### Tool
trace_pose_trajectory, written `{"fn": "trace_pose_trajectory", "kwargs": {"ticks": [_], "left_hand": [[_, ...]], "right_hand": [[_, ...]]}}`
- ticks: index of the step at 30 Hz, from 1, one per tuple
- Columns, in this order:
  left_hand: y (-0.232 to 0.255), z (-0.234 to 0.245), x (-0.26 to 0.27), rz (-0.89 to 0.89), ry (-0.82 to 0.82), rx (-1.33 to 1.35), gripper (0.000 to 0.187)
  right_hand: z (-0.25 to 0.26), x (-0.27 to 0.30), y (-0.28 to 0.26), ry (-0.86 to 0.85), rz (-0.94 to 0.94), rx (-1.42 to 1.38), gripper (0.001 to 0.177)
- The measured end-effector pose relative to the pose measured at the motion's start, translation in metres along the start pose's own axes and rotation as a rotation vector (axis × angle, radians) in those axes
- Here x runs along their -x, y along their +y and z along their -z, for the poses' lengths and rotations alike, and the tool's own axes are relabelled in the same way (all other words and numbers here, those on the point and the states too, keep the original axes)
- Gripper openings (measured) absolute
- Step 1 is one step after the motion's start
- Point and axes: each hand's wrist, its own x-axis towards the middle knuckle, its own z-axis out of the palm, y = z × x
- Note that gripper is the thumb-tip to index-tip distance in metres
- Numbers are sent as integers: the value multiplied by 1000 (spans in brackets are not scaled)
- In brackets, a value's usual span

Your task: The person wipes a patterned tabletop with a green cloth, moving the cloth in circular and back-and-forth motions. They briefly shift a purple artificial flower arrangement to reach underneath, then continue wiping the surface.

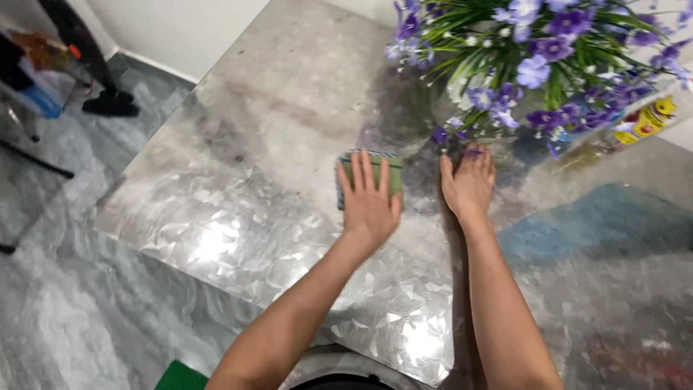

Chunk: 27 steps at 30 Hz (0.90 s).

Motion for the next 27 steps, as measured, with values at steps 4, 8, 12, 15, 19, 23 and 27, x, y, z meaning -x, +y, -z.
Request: {"fn": "trace_pose_trajectory", "kwargs": {"ticks": [4, 8, 12, 15, 19, 23, 27], "left_hand": [[-13, -15, 8, -106, 83, 123, 71], [-52, -16, -8, -46, 120, 146, 72], [-122, -7, -32, 154, 68, 69, 73], [-186, -12, -58, 303, 107, 47, 73], [-274, -32, -99, 356, 270, 56, 76], [-307, -43, -130, 379, 402, 103, 78], [-302, -36, -130, 431, 382, 24, 75]], "right_hand": [[14, 23, -10, 25, 37, 51, 93], [6, 23, -5, 113, 113, 83, 86], [11, 23, -11, 19, 14, 104, 90], [6, 20, -8, 3, -6, 106, 91], [9, 25, -16, 127, 67, 21, 84], [4, 21, -10, 140, 73, 40, 83], [-2, 19, -5, 139, 36, 24, 85]]}}
